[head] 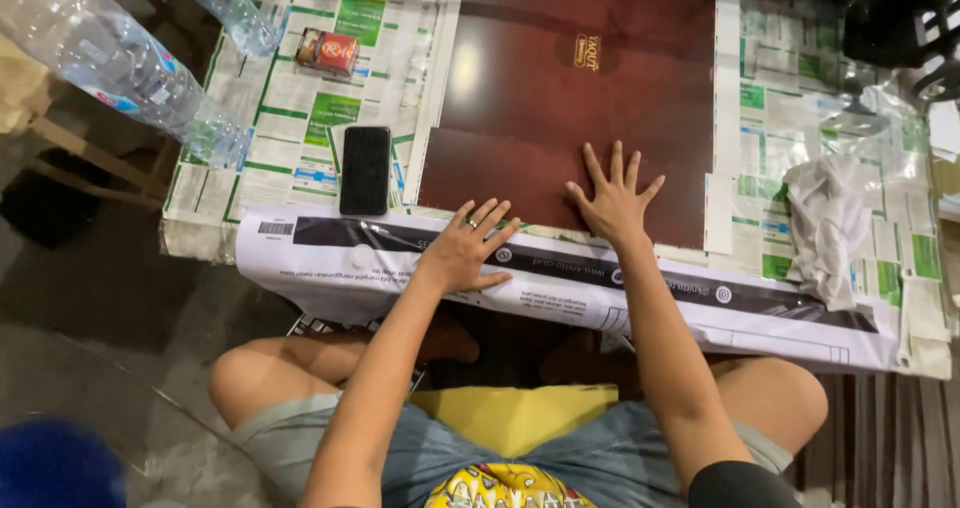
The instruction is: Feeding printed sheets into a rolling machine for lamination or printing processing.
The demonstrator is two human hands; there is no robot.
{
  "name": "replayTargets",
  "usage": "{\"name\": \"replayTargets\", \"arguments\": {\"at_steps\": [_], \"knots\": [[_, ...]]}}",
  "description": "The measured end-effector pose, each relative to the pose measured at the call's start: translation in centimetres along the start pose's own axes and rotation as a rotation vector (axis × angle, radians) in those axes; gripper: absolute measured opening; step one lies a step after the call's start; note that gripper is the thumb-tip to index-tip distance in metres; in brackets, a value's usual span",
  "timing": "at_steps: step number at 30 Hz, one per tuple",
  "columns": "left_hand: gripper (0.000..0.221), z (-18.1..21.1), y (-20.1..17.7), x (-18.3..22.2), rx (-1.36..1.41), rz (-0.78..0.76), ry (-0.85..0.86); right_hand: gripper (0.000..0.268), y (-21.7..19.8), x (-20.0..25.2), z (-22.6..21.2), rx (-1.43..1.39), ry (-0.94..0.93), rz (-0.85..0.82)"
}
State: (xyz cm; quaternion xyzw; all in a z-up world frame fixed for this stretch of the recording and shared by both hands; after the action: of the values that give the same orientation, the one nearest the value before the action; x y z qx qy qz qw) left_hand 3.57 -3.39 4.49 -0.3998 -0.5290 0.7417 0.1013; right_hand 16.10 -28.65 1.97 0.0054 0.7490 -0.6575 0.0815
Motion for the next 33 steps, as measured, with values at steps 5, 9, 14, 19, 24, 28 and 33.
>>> {"name": "replayTargets", "arguments": {"at_steps": [5, 9, 14, 19, 24, 28, 33], "knots": [[0.083, -0.3, 0.2, -0.1, 0.028, -0.007, -0.037, 0.083, 0.3, -3.5, 0.6, -0.018, 0.020, -0.056], [0.077, -0.4, 0.5, -0.1, 0.032, 0.004, -0.046, 0.087, 0.4, -5.2, 1.0, -0.028, 0.029, -0.079], [0.069, -0.5, 0.6, -0.1, 0.043, 0.001, -0.057, 0.089, 0.5, -6.3, 1.1, -0.037, 0.030, -0.093], [0.067, -0.4, 0.1, -0.5, 0.053, 0.011, -0.053, 0.093, 0.2, -7.9, 1.3, -0.053, 0.025, -0.071], [0.067, -0.4, -0.1, -0.7, 0.045, 0.014, -0.048, 0.097, 0.2, -9.7, 1.5, -0.063, 0.036, -0.123], [0.066, -0.3, -0.3, -0.8, 0.032, 0.012, -0.038, 0.099, 0.7, -11.6, 2.1, -0.046, 0.039, -0.153], [0.065, -0.5, -0.1, -0.7, 0.029, 0.011, -0.056, 0.100, 1.8, -14.3, 2.8, -0.036, 0.043, -0.158]]}}
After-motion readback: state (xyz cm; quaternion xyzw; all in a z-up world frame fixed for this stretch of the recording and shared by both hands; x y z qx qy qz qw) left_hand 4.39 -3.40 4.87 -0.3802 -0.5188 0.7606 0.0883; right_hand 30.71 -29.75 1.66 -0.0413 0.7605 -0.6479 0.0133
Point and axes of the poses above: each hand's wrist, its own x-axis away from the middle knuckle, its own y-axis out of the palm, z = x × y, the point moved 6 cm from there along -x, towards the middle knuckle, and after that the axes turned 7 degrees about z, right-handed, at the moved point
